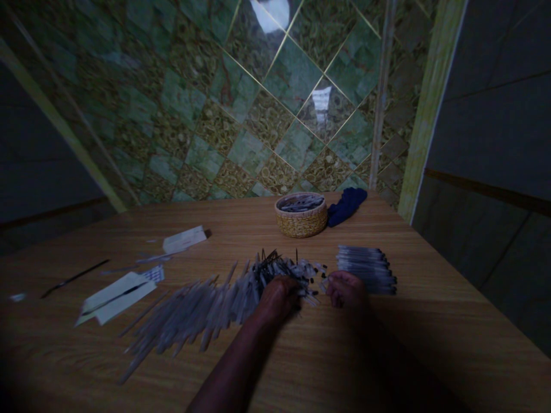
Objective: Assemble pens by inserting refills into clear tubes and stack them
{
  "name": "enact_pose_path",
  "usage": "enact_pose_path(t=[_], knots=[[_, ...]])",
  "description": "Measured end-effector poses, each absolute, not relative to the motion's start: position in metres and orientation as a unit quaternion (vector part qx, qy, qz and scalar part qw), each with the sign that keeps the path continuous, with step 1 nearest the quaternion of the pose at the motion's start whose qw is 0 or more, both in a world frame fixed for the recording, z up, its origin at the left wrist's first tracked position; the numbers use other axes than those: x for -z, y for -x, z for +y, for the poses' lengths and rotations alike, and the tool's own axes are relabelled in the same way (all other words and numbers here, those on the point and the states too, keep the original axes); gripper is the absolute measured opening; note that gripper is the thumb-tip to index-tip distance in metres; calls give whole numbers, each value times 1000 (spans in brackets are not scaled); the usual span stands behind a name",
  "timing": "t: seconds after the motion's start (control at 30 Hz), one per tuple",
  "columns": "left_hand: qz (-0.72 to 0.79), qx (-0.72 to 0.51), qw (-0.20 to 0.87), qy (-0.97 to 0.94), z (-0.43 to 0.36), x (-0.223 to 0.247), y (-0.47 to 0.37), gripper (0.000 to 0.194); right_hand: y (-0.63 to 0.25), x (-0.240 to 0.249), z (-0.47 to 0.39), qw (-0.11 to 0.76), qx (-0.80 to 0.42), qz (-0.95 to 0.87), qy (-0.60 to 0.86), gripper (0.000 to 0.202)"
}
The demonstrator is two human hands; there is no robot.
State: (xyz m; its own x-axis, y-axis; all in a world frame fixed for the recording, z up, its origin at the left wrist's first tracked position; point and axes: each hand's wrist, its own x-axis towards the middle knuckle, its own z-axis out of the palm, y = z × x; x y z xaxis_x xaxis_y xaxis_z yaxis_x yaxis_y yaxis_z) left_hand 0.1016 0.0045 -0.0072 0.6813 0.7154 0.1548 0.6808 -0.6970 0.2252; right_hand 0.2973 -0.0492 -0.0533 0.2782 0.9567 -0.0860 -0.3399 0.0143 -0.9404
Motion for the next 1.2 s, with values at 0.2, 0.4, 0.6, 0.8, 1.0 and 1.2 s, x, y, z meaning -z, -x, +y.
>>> enact_pose_path(t=[0.2, 0.4, 0.6, 0.8, 1.0, 1.2], knots=[[386, -120, 85, -911, 9, 10, -100, 32, -297, 53, -50, 639, -501, -332, 480, 29], [419, -133, 69, -896, 9, -5, -95, 22, -296, 50, -53, 639, -504, -327, 480, 30], [439, -102, 75, -889, 12, -16, -87, 19, -296, 49, -51, 637, -500, -324, 489, 33], [467, -86, 77, -876, 16, -19, -79, 20, -298, 58, -49, 633, -499, -331, 491, 33], [478, -96, 76, -870, 19, -15, -76, 18, -298, 58, -50, 632, -500, -326, 494, 34], [484, -107, 81, -865, 25, -14, -68, 20, -299, 62, -49, 633, -512, -331, 478, 31]])
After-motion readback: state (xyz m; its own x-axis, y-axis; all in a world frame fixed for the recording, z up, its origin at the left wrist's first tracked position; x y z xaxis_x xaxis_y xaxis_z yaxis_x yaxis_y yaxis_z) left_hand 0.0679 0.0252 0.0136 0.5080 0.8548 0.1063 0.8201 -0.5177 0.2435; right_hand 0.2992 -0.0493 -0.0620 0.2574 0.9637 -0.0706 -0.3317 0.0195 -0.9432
